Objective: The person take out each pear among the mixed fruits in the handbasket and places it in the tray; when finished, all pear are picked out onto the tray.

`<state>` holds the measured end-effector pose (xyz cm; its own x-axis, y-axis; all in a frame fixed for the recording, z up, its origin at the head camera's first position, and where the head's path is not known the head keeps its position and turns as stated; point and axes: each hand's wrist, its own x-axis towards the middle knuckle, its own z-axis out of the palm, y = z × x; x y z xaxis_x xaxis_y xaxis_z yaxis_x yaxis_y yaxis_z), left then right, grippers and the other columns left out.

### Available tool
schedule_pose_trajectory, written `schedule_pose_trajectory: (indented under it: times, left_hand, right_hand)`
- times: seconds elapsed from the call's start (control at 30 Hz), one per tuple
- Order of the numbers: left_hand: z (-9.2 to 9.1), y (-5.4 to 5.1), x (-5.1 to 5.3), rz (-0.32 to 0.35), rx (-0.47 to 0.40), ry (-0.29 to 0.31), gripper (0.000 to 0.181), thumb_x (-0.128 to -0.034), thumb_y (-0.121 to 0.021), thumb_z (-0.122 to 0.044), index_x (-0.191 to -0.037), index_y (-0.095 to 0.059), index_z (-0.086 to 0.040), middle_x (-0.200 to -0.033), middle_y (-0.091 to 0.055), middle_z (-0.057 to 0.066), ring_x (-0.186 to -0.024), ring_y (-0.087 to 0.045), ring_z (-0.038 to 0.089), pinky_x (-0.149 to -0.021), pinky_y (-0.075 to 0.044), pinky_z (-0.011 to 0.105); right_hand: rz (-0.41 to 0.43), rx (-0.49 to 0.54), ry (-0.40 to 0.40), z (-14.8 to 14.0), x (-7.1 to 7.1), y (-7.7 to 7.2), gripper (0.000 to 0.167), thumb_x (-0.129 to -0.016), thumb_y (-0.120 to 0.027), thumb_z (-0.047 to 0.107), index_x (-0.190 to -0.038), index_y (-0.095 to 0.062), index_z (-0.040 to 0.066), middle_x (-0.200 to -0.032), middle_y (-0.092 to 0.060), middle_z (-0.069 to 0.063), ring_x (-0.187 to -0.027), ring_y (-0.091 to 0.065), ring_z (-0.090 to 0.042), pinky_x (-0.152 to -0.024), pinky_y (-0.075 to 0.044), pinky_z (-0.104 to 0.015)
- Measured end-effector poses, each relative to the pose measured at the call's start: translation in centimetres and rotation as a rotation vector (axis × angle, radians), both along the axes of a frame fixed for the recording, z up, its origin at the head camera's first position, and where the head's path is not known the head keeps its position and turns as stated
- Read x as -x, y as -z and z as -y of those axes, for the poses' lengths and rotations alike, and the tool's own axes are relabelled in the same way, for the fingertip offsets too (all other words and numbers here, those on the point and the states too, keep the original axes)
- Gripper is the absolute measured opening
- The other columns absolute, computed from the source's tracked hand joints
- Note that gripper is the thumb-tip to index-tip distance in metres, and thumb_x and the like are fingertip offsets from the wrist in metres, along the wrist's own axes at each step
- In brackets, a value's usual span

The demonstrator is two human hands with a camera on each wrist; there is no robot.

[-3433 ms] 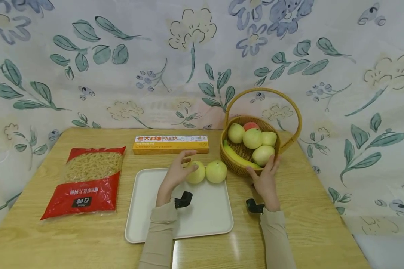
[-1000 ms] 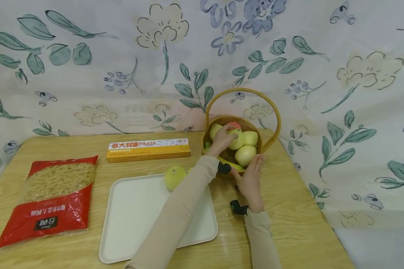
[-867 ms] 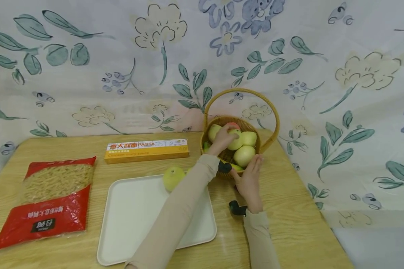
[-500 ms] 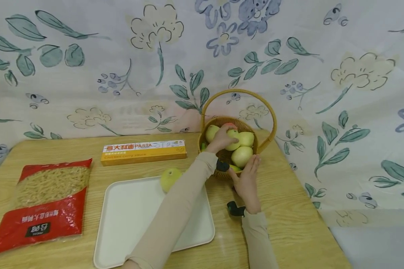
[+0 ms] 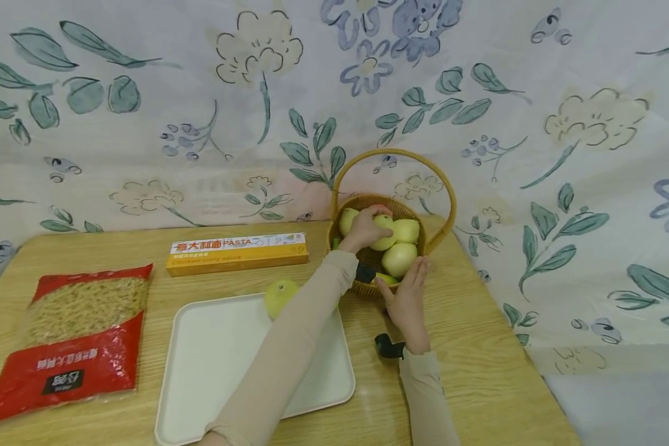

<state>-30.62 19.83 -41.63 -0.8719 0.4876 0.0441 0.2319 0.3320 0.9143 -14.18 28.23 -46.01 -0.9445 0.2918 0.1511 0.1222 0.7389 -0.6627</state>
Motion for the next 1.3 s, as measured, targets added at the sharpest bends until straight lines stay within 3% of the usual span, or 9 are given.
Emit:
schedule_pose_trajectory:
  times: [0.27,0.37,0.53,0.7,0.87,1.03,1.3]
  left_hand:
    - [1.9,-2.8,-1.4,-0.012,-0.038,-0.001,0.043,-0.0847,-0.071,-0.015,-0.127,-0.061,-0.016,-0.131,-0.059,0.004,-0.11,-0.058,0.023,-0.09,-0.05,0.035]
    - [2.8,-3.4,-2.1,0.009,-0.058,-0.012,0.042,-0.0852,-0.072,-0.016,-0.126,-0.061,-0.017,-0.131,-0.059,0.004,-0.11,-0.058,0.024,-0.089,-0.05,0.036]
    - [4.4,-3.4,-3.1,0.057,-0.125,-0.055,0.041,-0.0846,-0.072,-0.015,-0.124,-0.062,-0.019,-0.139,-0.053,0.002,-0.119,-0.055,0.025,-0.097,-0.049,0.041]
    - [6.4,-3.9,-4.5,0.076,-0.215,-0.06,0.041,-0.0844,-0.07,-0.009,-0.124,-0.063,-0.017,-0.156,-0.035,-0.001,-0.13,-0.046,0.025,-0.099,-0.047,0.04]
    - [8.9,-4.6,-6.0,0.051,-0.253,-0.057,0.045,-0.0846,-0.07,-0.006,-0.127,-0.061,-0.016,-0.147,-0.046,0.002,-0.13,-0.045,0.025,-0.102,-0.045,0.042]
    - [11.5,-4.3,-7.4,0.016,-0.256,-0.084,0.045,-0.0832,-0.071,-0.006,-0.126,-0.061,-0.014,-0.138,-0.052,0.004,-0.127,-0.048,0.024,-0.103,-0.045,0.043]
    - [15.4,-3.9,-8.8,0.0,-0.234,-0.16,0.047,-0.0837,-0.07,-0.007,-0.129,-0.06,-0.016,-0.145,-0.048,0.002,-0.134,-0.043,0.025,-0.105,-0.043,0.046]
  right_hand:
    - [0.039,0.005,-0.002,-0.5,0.1,-0.1,0.103,-0.095,-0.059,0.037,-0.148,0.017,-0.009,-0.155,0.023,-0.031,-0.143,0.02,-0.05,-0.114,-0.014,-0.065]
    - [0.055,-0.002,-0.001,-0.6,0.0,-0.2,0.103,-0.096,-0.058,0.036,-0.148,0.018,-0.009,-0.154,0.024,-0.031,-0.143,0.02,-0.049,-0.114,-0.014,-0.065]
    - [0.064,0.003,-0.007,-0.8,-0.2,-0.4,0.101,-0.097,-0.057,0.036,-0.148,0.018,-0.009,-0.154,0.024,-0.031,-0.143,0.02,-0.049,-0.114,-0.013,-0.064]
    - [0.048,0.017,-0.001,-0.8,-0.3,-0.3,0.101,-0.096,-0.058,0.035,-0.148,0.016,-0.01,-0.155,0.022,-0.031,-0.143,0.019,-0.049,-0.115,-0.012,-0.064]
    - [0.041,0.021,-0.016,-0.7,-0.2,-0.2,0.101,-0.096,-0.057,0.036,-0.148,0.017,-0.01,-0.154,0.024,-0.031,-0.143,0.02,-0.049,-0.114,-0.011,-0.065]
    - [0.04,0.024,-0.027,-0.5,-0.2,-0.2,0.102,-0.097,-0.056,0.037,-0.147,0.019,-0.009,-0.154,0.025,-0.031,-0.142,0.02,-0.05,-0.114,-0.011,-0.066]
    - [0.051,0.027,-0.032,0.0,-0.2,-0.2,0.1,-0.097,-0.055,0.039,-0.148,0.017,-0.008,-0.155,0.025,-0.029,-0.143,0.018,-0.05,-0.115,-0.013,-0.063]
